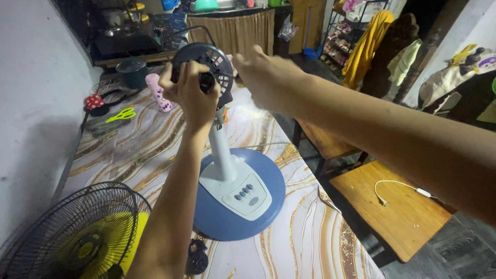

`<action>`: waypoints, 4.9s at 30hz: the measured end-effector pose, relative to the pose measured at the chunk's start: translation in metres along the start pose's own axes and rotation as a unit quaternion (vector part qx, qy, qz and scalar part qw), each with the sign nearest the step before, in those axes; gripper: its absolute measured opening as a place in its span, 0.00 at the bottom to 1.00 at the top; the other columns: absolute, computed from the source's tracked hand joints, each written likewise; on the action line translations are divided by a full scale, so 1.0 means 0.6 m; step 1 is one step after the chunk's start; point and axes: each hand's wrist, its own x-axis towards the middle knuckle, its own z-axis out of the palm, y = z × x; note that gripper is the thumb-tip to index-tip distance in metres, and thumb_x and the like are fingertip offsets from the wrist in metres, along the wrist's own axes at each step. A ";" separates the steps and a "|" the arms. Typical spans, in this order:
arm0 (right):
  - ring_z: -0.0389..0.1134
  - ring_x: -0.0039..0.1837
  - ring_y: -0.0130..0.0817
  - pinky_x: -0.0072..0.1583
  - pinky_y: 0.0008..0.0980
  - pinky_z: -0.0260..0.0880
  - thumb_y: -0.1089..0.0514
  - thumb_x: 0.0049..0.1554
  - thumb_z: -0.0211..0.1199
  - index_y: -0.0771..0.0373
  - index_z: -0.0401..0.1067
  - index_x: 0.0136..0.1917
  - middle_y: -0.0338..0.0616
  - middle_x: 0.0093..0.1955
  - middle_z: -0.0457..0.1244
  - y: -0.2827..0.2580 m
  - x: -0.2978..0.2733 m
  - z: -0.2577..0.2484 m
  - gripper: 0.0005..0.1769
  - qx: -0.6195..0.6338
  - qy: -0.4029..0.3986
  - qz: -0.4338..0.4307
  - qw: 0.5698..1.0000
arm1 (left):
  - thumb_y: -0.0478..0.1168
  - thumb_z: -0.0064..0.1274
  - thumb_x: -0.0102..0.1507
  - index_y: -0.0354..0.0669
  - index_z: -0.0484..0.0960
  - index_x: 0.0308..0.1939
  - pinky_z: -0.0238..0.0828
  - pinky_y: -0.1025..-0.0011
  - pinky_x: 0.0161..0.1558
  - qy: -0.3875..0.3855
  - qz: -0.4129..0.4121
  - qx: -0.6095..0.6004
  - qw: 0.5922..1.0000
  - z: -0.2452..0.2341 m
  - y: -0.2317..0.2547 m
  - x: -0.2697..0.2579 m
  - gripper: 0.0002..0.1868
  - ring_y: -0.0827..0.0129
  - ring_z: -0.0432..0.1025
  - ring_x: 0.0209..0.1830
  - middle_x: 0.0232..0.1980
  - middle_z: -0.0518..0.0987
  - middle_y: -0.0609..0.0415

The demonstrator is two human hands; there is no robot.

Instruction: The person assembles a table fan by first tightening the central hub with a screwdriver, then attaching the front wire cage, and finally securing the central hub cap by hand. The task is performed on a patterned tablecloth in a cluttered room.

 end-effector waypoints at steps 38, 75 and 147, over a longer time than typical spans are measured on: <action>0.74 0.36 0.33 0.31 0.28 0.74 0.60 0.60 0.58 0.76 0.67 0.67 0.51 0.43 0.69 -0.031 -0.019 0.020 0.25 -0.266 -0.041 0.004 0.963 | 0.37 0.66 0.49 0.52 0.80 0.37 0.46 0.43 0.60 0.042 -0.013 -0.033 0.998 0.001 0.019 0.010 0.14 0.41 0.56 0.69 0.43 0.79 0.60; 0.58 0.32 0.25 0.29 0.18 0.60 0.59 0.69 0.47 0.70 0.56 0.51 0.49 0.41 0.57 0.044 0.019 0.070 0.09 0.873 -0.147 0.292 0.362 | 0.37 0.67 0.53 0.50 0.80 0.42 0.43 0.44 0.69 0.024 0.019 -0.064 0.997 -0.014 0.010 0.002 0.15 0.45 0.53 0.69 0.48 0.79 0.57; 0.70 0.49 0.31 0.45 0.30 0.75 0.60 0.57 0.75 0.62 0.53 0.67 0.50 0.52 0.67 -0.038 0.026 0.294 0.35 0.612 0.243 0.214 0.722 | 0.39 0.68 0.62 0.48 0.55 0.79 0.64 0.54 0.73 -0.120 -0.098 -0.267 0.951 -0.070 -0.078 -0.017 0.46 0.48 0.64 0.74 0.73 0.65 0.36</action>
